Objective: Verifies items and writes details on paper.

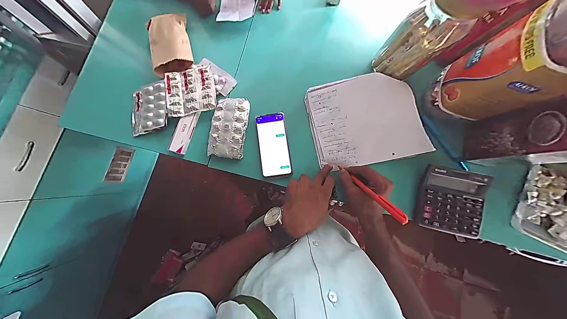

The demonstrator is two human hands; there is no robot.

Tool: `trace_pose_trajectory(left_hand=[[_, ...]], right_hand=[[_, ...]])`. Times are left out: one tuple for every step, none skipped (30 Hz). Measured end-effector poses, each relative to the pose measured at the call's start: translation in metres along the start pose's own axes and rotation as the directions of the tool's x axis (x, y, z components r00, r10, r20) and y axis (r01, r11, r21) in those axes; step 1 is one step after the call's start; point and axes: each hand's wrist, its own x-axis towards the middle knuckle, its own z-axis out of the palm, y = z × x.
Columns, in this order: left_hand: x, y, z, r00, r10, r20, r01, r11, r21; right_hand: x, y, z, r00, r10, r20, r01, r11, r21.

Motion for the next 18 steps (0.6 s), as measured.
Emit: trace_pose_trajectory(left_hand=[[0.0002,0.0000,0.0001,1.000,0.000,-0.003,0.000,1.000,0.002],[0.0003,-0.0001,0.0008,1.000,0.001,-0.012,-0.001,1.000,0.003],[0.0002,-0.0004,0.0023,1.000,0.004,-0.023,-0.004,1.000,0.004],[0.0002,-0.0012,0.0051,0.999,0.010,-0.045,-0.010,1.000,0.005],[0.0002,-0.0016,0.0063,0.998,0.013,-0.056,-0.013,1.000,0.006],[0.0003,-0.0015,0.0065,0.998,0.015,-0.061,-0.014,1.000,0.004],[0.0006,-0.0015,0.0057,0.998,0.013,-0.058,-0.013,1.000,0.004],[0.0007,-0.0015,0.0046,0.999,0.013,-0.052,-0.012,1.000,0.008],[0.0009,-0.0014,0.0030,0.999,0.011,-0.040,-0.011,1.000,0.012],[0.0006,-0.0012,0.0028,0.999,0.011,-0.030,-0.010,1.000,0.013],[-0.0005,-0.0007,0.0042,1.000,0.012,-0.025,-0.012,1.000,0.006],[-0.0014,-0.0004,0.0066,0.999,0.017,-0.034,-0.017,1.000,0.000],[-0.0013,-0.0011,0.0074,0.998,0.020,-0.059,-0.021,1.000,-0.005],[-0.0005,-0.0018,0.0063,0.997,0.016,-0.070,-0.016,1.000,-0.006],[-0.0006,-0.0015,0.0037,0.998,0.006,-0.069,-0.007,1.000,-0.012],[-0.0014,-0.0005,0.0027,0.998,-0.004,-0.063,0.003,1.000,-0.016],[-0.0023,0.0008,0.0033,0.998,-0.013,-0.062,0.012,1.000,-0.018],[-0.0024,0.0018,0.0035,0.998,-0.019,-0.051,0.019,1.000,-0.015]], right_hand=[[0.0004,-0.0004,-0.0001,1.000,-0.001,-0.013,0.001,1.000,-0.008],[0.0009,-0.0007,-0.0001,1.000,0.001,-0.019,-0.001,1.000,-0.010],[0.0005,-0.0005,0.0006,1.000,0.004,-0.022,-0.004,1.000,-0.008],[-0.0002,0.0002,0.0012,1.000,0.008,-0.021,-0.008,1.000,-0.004],[-0.0006,0.0009,0.0016,1.000,0.011,-0.019,-0.011,1.000,0.005],[-0.0009,0.0014,0.0016,1.000,0.016,-0.019,-0.016,1.000,0.003],[-0.0007,0.0017,0.0015,1.000,0.020,-0.020,-0.020,1.000,-0.003],[-0.0003,0.0010,0.0016,0.999,0.029,-0.022,-0.029,1.000,-0.008],[0.0004,0.0002,0.0018,0.999,0.037,-0.027,-0.037,0.999,-0.006],[-0.0002,-0.0004,0.0020,0.999,0.038,-0.033,-0.038,0.999,-0.004],[-0.0019,-0.0005,0.0018,0.999,0.034,-0.037,-0.035,0.999,-0.001],[-0.0038,-0.0007,0.0010,0.999,0.031,-0.041,-0.032,0.999,-0.005],[-0.0032,-0.0018,0.0012,0.998,0.034,-0.043,-0.034,0.999,-0.008],[-0.0013,-0.0038,0.0020,0.998,0.038,-0.051,-0.038,0.999,-0.014],[-0.0002,-0.0042,0.0021,0.998,0.042,-0.055,-0.043,0.999,-0.018],[-0.0007,-0.0037,0.0019,0.997,0.047,-0.063,-0.048,0.999,-0.023],[-0.0020,-0.0020,0.0024,0.996,0.047,-0.079,-0.048,0.999,-0.021],[-0.0027,0.0002,0.0032,0.995,0.037,-0.093,-0.039,0.999,-0.014]])
